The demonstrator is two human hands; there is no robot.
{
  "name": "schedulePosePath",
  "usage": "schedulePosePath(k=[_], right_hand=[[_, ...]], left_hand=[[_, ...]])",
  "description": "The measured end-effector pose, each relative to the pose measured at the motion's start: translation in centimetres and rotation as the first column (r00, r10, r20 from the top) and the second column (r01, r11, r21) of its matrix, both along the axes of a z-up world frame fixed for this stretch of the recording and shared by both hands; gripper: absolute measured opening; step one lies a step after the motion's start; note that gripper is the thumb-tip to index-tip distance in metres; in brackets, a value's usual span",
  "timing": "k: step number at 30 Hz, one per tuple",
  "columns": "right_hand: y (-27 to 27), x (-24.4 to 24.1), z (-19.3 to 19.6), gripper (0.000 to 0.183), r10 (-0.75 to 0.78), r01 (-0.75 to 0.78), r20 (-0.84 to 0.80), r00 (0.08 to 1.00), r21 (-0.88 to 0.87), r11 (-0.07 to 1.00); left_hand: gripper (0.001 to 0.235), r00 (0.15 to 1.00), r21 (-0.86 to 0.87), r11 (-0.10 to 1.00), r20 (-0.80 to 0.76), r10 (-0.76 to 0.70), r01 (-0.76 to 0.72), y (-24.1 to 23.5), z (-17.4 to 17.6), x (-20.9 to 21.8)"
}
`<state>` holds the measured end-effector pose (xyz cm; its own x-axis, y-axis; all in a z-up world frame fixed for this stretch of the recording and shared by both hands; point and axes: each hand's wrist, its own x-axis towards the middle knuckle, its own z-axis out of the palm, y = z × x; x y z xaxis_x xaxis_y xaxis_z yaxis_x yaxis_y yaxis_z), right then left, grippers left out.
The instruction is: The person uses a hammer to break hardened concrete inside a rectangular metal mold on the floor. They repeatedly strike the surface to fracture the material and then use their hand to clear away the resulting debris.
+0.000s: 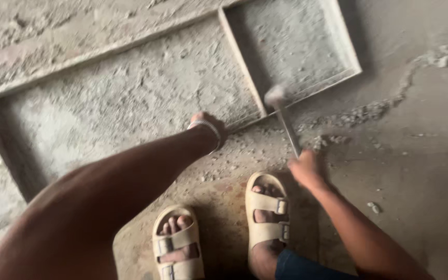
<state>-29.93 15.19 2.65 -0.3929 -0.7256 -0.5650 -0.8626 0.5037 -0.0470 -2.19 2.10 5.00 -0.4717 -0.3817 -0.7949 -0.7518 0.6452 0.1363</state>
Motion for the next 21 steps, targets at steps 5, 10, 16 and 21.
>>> schedulePosePath(k=[5,10,16,21], right_hand=[[2.2,-2.8,-0.5,0.031,0.001,0.031,0.138,0.99,-0.225,0.974],[-2.1,-3.0,7.5,0.033,-0.095,0.415,0.575,0.813,-0.458,0.786],[-6.6,-5.6,8.7,0.026,0.327,0.571,0.68,0.656,-0.731,0.373],[-0.4,-6.4,-1.4,0.036,0.091,-0.117,-0.099,0.991,-0.311,0.943]], left_hand=[[0.03,0.996,-0.061,0.998,-0.084,-0.022,0.017,0.3,-0.5,0.6],[0.032,0.999,-0.028,0.999,-0.044,0.017,-0.018,0.2,-1.0,0.0],[0.031,0.999,-0.027,0.999,-0.026,0.042,-0.042,-0.1,-1.2,-0.2],[0.035,0.999,-0.028,1.0,0.043,-0.003,0.004,-0.3,-0.8,-0.3]])
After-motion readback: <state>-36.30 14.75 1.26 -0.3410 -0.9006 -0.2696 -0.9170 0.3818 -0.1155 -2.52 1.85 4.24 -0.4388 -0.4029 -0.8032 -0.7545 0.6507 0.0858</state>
